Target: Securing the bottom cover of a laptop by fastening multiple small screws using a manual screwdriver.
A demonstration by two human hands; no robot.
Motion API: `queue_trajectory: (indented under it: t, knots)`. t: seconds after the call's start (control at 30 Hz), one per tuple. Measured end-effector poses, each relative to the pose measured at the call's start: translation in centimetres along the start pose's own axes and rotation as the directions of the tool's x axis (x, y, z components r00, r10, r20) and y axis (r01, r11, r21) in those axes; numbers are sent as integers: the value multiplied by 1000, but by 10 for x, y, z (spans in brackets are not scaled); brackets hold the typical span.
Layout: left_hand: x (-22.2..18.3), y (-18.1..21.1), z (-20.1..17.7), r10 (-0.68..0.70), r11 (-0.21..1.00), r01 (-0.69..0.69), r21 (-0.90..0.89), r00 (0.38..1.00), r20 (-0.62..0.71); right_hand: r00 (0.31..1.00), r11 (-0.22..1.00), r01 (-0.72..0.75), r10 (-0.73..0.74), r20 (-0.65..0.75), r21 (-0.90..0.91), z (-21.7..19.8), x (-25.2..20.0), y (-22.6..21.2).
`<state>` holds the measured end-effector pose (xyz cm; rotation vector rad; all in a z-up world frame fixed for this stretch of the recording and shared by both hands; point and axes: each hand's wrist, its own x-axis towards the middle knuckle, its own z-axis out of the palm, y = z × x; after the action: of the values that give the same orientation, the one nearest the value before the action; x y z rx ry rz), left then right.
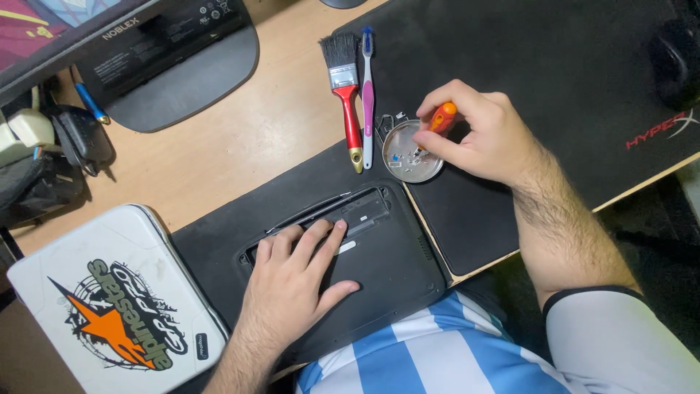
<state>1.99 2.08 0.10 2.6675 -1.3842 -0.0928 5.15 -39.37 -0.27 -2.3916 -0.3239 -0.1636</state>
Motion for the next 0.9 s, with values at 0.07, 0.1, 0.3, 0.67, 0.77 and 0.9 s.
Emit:
queue_trajectory:
  t: [0.07, 0.1, 0.3, 0.67, 0.77, 0.9]
  knots:
    - [0, 1, 0, -5, 1000, 5, 2, 1000, -1, 1000, 1000, 16, -16, -11, -2, 1, 0, 1]
    - [0, 1, 0, -10, 1000, 10, 4, 1000, -2, 999, 999, 32, -32, -22, -4, 2, 0, 1]
    - [0, 2, 0, -8, 1000, 8, 28, 1000, -2, 998, 999, -7, 9, -56, 47, 3, 3, -3]
    - [1, 3, -1, -19, 1000, 19, 3, 1000, 3, 984, 996, -82, 84, -159, 22, -1, 3, -1]
    - [1, 4, -1, -20, 1000, 20, 13, 1000, 0, 982, 995, -102, 103, -161, 15, -2, 2, 0]
    - [1, 4, -1, -22, 1000, 22, 9, 1000, -6, 987, 994, -102, 98, -125, -32, -1, 2, 1]
